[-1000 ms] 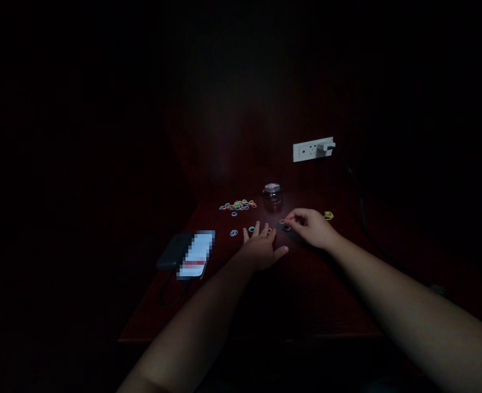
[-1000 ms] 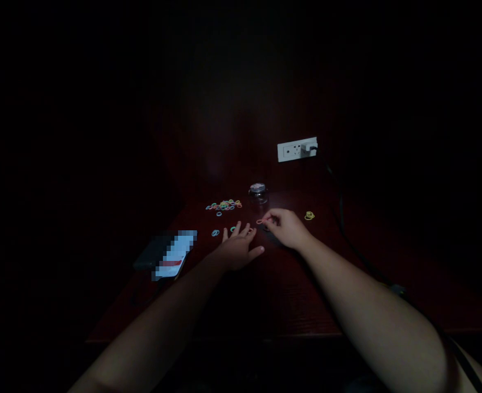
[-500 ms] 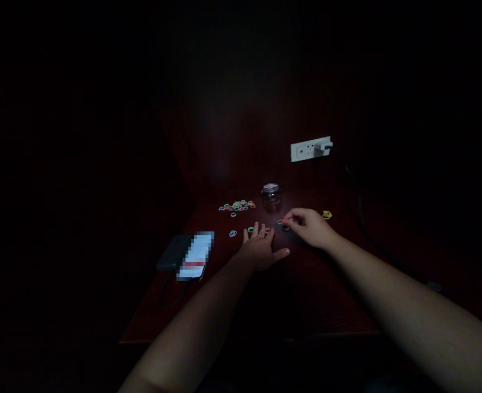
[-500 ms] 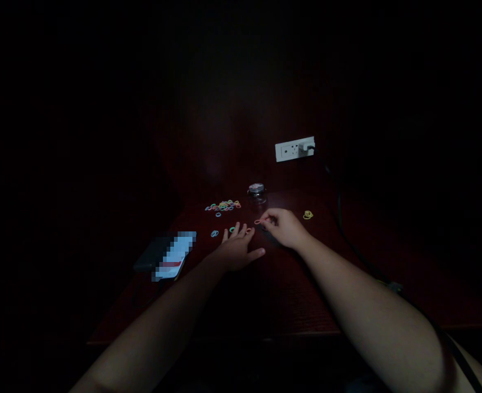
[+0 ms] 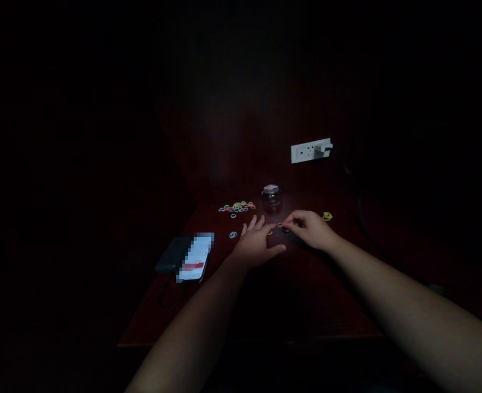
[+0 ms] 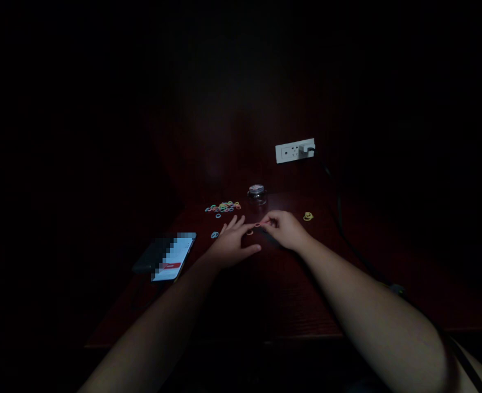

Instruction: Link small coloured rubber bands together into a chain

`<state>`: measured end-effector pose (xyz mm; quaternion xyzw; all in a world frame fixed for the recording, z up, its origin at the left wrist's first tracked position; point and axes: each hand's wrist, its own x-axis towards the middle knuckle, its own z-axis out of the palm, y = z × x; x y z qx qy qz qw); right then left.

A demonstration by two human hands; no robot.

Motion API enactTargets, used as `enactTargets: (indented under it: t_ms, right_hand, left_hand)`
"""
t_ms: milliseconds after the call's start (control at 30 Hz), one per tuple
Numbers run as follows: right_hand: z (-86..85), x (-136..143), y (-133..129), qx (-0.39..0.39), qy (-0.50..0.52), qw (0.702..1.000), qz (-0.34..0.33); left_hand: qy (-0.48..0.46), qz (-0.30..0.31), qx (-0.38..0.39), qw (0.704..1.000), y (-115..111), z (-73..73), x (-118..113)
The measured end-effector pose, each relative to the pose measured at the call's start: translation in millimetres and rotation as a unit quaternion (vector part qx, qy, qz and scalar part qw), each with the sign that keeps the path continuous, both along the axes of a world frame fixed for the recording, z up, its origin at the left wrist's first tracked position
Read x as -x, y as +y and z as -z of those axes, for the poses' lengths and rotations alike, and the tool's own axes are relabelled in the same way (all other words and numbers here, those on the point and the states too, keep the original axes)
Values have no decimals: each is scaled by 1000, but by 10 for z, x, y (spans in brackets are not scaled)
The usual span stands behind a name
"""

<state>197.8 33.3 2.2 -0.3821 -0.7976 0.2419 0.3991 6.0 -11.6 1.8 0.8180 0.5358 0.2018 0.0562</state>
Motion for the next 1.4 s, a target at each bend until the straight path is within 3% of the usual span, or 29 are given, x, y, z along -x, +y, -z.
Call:
enactTargets:
  t_ms: [133,267,700,1400]
  right_hand:
    - [-32,4,-35,-11,-12,1000,-23]
    - [-52,4,-56,-15,-21,998,-63]
    - [-43,20,-74,-6,-27,997,-66]
    - [-22,33,-92,18,-13,996,-87]
  left_hand:
    - [-180,27,-44,982,38,-47,-7]
    - [-258,62,-30,964,39,-39,-48]
    - [-266,56,26,962,56,-15,-30]
    - [-281,55,34,958,99,37,-29]
